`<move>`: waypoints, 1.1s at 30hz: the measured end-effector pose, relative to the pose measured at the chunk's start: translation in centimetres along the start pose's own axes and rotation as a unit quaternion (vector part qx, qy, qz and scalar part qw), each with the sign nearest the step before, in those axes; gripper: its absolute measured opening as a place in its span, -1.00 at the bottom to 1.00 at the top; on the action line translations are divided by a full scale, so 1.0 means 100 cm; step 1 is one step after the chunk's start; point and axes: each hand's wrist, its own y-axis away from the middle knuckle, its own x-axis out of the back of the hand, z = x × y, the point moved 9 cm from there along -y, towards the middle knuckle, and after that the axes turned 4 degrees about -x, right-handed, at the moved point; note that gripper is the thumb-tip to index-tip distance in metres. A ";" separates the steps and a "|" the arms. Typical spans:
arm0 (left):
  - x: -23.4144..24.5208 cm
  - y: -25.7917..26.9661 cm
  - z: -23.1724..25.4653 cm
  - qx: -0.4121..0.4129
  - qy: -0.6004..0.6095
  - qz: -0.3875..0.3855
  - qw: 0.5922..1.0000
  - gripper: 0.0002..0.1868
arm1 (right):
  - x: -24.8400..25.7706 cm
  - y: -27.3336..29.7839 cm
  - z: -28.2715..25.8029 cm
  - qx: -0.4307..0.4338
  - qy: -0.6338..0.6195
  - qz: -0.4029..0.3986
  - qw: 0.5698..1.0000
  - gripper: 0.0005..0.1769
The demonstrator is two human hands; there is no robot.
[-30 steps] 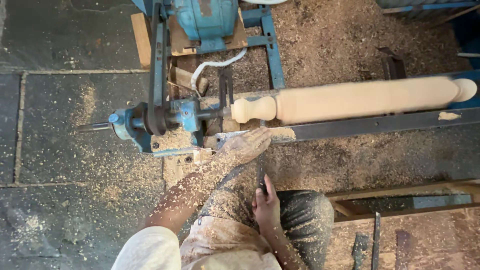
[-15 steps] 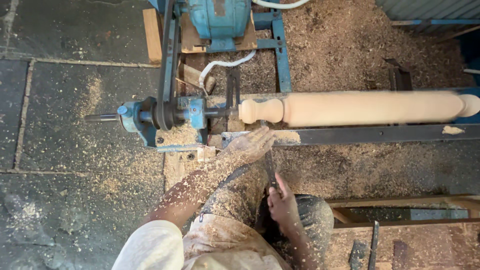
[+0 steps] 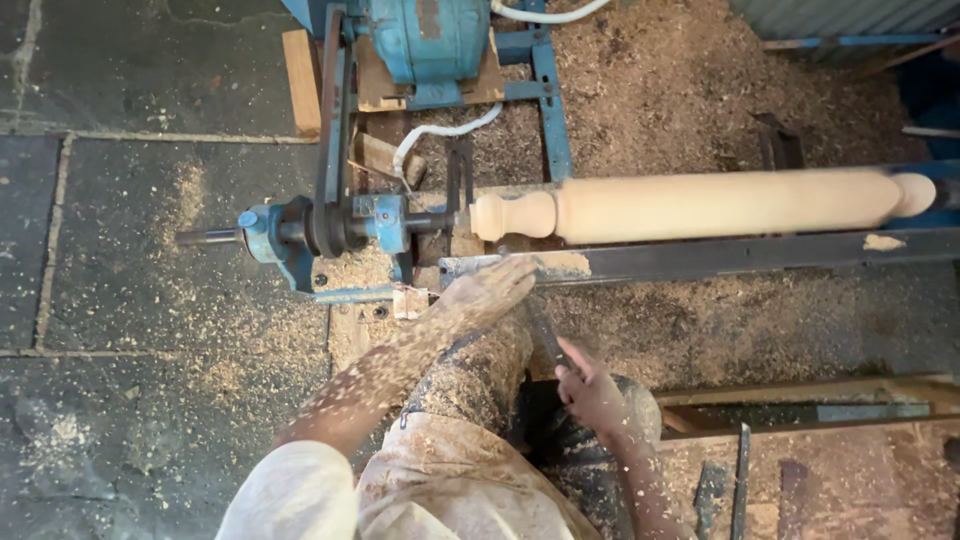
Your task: The person uses a chisel to shape a cylindrical piece of wood mounted on a rotating lathe. They hold the tool against the spinning wood to carve a decorative bulbous profile near one end, creating wood shavings that fall to the floor.
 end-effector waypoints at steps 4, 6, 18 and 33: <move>0.029 0.023 -0.010 0.000 0.142 0.098 0.985 -0.44 | -0.019 -0.005 0.005 0.018 -0.021 -0.021 0.999 -0.34; 0.037 0.028 -0.016 0.021 0.141 0.108 0.984 -0.43 | -0.029 -0.003 0.003 -0.013 -0.039 -0.015 0.999 -0.33; 0.011 0.030 -0.022 0.019 0.127 0.113 0.985 -0.42 | -0.069 -0.021 0.024 0.141 -0.109 0.052 0.983 -0.37; 0.017 0.028 -0.025 0.022 0.160 0.123 0.979 -0.41 | -0.101 0.002 0.009 -0.012 -0.241 0.064 0.968 -0.32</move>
